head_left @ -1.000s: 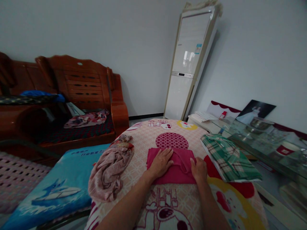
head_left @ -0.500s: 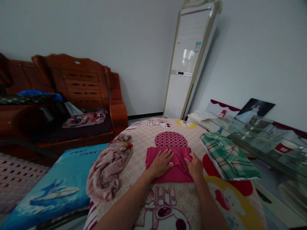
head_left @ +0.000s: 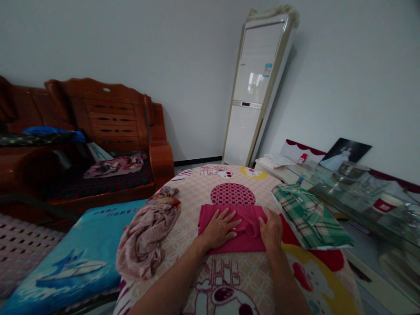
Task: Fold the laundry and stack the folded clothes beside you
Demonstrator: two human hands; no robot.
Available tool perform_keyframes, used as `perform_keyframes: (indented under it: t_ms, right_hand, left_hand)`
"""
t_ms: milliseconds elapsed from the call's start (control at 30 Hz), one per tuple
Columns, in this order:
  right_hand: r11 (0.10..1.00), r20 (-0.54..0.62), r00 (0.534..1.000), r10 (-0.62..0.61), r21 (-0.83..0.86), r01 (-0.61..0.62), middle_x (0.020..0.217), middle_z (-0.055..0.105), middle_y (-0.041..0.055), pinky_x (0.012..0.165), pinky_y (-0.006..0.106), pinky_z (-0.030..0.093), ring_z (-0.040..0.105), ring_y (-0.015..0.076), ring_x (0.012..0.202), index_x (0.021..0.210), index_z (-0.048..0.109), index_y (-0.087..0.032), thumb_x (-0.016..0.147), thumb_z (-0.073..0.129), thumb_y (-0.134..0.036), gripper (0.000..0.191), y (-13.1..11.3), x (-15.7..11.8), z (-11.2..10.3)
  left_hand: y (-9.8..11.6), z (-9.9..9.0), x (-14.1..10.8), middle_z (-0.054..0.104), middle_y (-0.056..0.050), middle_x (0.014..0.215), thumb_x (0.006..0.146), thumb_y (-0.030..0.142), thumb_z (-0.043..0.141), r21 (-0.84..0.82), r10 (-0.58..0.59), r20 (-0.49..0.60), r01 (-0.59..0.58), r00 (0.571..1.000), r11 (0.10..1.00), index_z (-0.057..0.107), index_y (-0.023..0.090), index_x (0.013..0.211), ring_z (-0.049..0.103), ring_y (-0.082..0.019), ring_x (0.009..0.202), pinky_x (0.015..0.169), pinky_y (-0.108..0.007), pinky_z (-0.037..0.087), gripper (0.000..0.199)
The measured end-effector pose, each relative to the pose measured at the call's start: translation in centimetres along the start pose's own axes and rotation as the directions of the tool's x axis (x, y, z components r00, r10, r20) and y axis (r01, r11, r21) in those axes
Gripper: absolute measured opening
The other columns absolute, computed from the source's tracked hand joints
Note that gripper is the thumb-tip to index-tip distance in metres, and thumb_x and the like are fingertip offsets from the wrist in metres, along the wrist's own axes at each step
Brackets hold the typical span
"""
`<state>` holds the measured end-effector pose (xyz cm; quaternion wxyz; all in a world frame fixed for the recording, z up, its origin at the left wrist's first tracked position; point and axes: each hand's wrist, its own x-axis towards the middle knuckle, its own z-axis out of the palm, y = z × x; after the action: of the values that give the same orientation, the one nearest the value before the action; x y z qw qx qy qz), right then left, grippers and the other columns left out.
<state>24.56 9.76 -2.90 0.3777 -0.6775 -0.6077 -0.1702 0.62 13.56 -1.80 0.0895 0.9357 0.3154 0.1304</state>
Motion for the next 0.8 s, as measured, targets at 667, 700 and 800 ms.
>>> perform_keyframes:
  t_ms: [667,700,800]
  right_hand:
    - [0.976,0.330,0.926,-0.183,0.174,0.131,0.078,0.060,0.0037,0.074,0.029,0.045,0.057,0.0173,0.077,0.079,0.070,-0.021,0.072,0.047,-0.003,0.030,-2.0,-0.9,0.3]
    - [0.976,0.329,0.926,-0.184,0.176,0.131,0.079,0.061,0.0038,0.074,0.029,0.045,0.057,0.0173,0.078,0.079,0.070,-0.021,0.072,0.047,-0.003,0.030,-2.0,-0.9,0.4]
    - [0.977,0.331,0.926,-0.180,0.171,0.129,0.080,0.060,0.0042,0.076,0.030,0.046,0.057,0.0176,0.079,0.079,0.070,-0.020,0.073,0.047,-0.004,0.028,-1.9,-1.0,0.5]
  left_hand:
    - [-0.3,0.5,-0.1,0.025,-0.001,0.157,0.091,0.056,0.044,-0.033,0.029,0.020,-0.028,0.999,0.999,0.031,0.046,0.144,0.013,-0.035,0.145,0.112,-0.064,0.013,0.055]
    - [-0.3,0.5,-0.1,0.025,-0.001,0.157,0.091,0.056,0.044,-0.031,0.030,0.019,-0.029,0.999,0.999,0.031,0.045,0.144,0.013,-0.035,0.145,0.112,-0.064,0.013,0.056]
    - [-0.4,0.5,-0.1,0.025,-0.001,0.157,0.091,0.058,0.042,-0.026,0.034,0.018,-0.033,0.999,0.999,0.031,0.045,0.145,0.012,-0.035,0.145,0.112,-0.064,0.013,0.056]
